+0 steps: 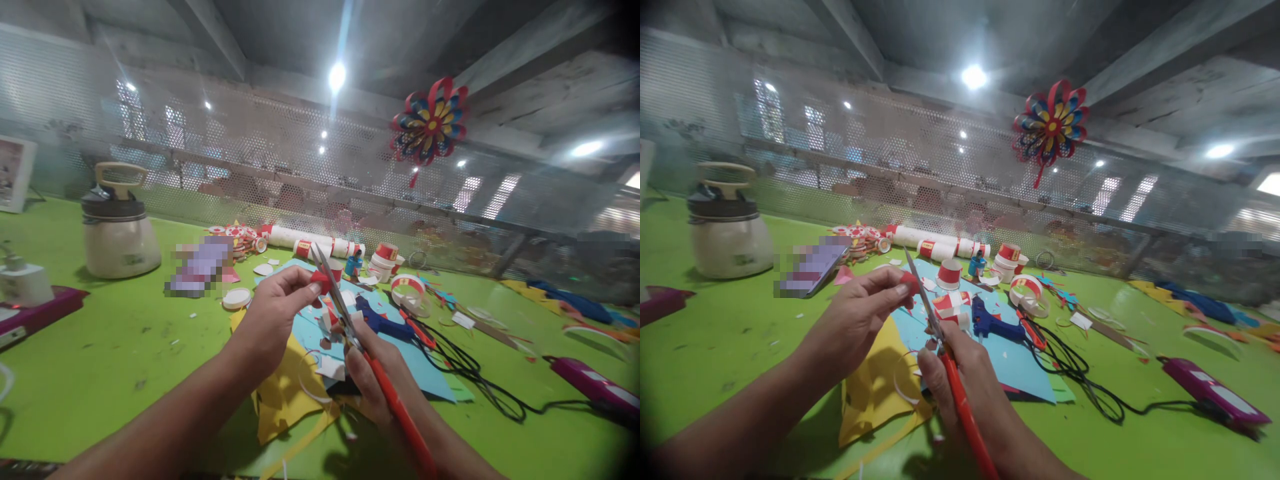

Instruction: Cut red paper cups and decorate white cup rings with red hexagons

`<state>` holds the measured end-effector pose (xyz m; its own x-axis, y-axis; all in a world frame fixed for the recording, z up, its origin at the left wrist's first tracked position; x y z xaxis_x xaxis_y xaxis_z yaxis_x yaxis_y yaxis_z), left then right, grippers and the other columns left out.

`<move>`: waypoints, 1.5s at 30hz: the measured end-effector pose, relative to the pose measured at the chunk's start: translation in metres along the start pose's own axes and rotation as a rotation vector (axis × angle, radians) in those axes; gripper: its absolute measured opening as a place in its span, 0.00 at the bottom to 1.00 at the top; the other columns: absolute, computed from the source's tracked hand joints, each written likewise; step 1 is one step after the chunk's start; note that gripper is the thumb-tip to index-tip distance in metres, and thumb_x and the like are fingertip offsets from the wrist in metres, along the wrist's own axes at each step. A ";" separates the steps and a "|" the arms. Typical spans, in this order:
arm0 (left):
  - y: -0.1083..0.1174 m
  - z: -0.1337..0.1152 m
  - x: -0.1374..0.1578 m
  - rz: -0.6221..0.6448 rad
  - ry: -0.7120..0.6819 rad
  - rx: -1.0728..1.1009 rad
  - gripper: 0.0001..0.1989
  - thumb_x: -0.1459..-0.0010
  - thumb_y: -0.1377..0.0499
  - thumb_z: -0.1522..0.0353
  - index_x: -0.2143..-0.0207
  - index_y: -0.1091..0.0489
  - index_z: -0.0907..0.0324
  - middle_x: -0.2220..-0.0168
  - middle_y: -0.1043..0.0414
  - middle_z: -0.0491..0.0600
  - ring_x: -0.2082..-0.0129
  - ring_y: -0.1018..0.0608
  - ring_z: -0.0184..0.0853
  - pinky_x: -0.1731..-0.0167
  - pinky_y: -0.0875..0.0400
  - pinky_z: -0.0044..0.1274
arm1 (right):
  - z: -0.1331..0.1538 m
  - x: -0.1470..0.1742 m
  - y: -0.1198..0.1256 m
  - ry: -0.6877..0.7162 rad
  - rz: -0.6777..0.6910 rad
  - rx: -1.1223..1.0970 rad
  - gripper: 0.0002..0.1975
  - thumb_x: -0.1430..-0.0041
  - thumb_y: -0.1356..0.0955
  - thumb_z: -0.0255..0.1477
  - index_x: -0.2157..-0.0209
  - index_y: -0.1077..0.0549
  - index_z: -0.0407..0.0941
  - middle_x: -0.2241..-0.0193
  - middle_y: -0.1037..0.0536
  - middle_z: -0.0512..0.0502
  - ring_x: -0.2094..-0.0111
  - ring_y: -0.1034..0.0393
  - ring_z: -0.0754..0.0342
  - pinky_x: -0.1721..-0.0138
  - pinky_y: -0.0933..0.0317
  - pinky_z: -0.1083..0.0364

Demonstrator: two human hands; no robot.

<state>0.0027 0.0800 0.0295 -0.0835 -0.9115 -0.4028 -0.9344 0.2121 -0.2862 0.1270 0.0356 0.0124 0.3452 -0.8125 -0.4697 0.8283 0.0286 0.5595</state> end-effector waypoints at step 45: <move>-0.045 0.039 0.019 0.462 0.329 -0.326 0.08 0.53 0.38 0.65 0.78 0.30 0.59 0.72 0.27 0.50 0.68 0.27 0.40 0.64 0.35 0.31 | -0.017 -0.002 0.013 -0.049 0.024 -0.417 0.13 0.39 0.34 0.29 0.53 0.34 0.45 0.64 0.30 0.47 0.65 0.34 0.54 0.64 0.37 0.54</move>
<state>0.0564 0.0669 0.0009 -0.5547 -0.8234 -0.1195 -0.8298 0.5370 0.1518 0.1448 0.0471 0.0088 0.3539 -0.8352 -0.4210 0.9313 0.2733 0.2406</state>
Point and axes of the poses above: each hand's wrist, its own x-axis away from the middle knuckle, its own y-axis out of the back of the hand, z = x × y, the point moved 10 cm from there along -x, towards the middle knuckle
